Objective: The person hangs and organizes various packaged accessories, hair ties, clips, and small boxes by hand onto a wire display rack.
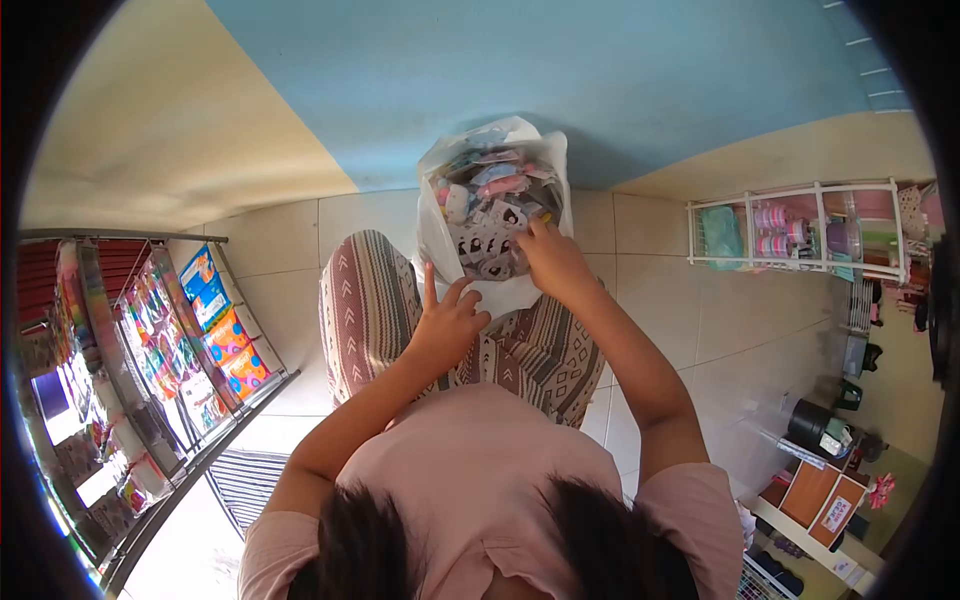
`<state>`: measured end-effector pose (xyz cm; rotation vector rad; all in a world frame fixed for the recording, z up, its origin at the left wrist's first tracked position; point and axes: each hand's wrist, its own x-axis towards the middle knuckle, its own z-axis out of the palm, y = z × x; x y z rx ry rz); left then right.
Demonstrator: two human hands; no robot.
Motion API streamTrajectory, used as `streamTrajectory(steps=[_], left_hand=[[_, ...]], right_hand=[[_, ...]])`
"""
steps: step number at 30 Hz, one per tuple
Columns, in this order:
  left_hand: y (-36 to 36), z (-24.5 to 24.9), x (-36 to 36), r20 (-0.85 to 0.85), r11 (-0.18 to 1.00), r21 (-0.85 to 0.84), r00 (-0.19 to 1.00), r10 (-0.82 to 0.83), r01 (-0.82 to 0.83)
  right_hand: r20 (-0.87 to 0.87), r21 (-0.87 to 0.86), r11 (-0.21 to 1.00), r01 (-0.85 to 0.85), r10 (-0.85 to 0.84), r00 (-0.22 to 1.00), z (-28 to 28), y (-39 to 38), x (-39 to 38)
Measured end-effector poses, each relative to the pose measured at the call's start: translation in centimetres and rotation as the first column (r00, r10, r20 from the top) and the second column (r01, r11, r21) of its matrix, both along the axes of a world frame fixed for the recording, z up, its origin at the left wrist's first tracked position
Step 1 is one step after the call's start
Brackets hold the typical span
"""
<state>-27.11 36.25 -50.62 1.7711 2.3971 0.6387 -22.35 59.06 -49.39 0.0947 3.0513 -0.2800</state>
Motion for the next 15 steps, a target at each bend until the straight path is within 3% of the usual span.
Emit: streamTrajectory(steps=[3,6,9,12,15], left_hand=[[-0.4,-0.3,0.2,0.009,1.0,-0.008,1.0,0.019,-0.019],[-1.0,-1.0,0.6,0.006,0.999,-0.029,1.0,0.026,-0.026],[-1.3,-0.6,0.5,0.003,0.998,-0.068,1.0,0.009,-0.008],[-1.1,-0.6,0.2,-0.034,0.999,-0.053,0.999,-0.011,0.009],[-1.0,-0.7,0.2,-0.082,1.0,-0.031,0.997,-0.008,0.005]], right_hand=[[-0.091,-0.016,0.997,-0.079,0.078,0.993,-1.3,0.4,-1.1],[0.131,-0.117,0.993,0.003,0.013,0.991,-1.2,0.0,-2.1],[0.147,-0.112,0.992,0.055,-0.038,0.988,-0.2,-0.5,-2.6],[0.011,-0.106,0.994,0.037,-0.036,0.999,-0.6,-0.8,-2.2],[-0.221,-0.038,0.989,-0.14,0.128,0.967,-1.1,-1.3,-2.3]])
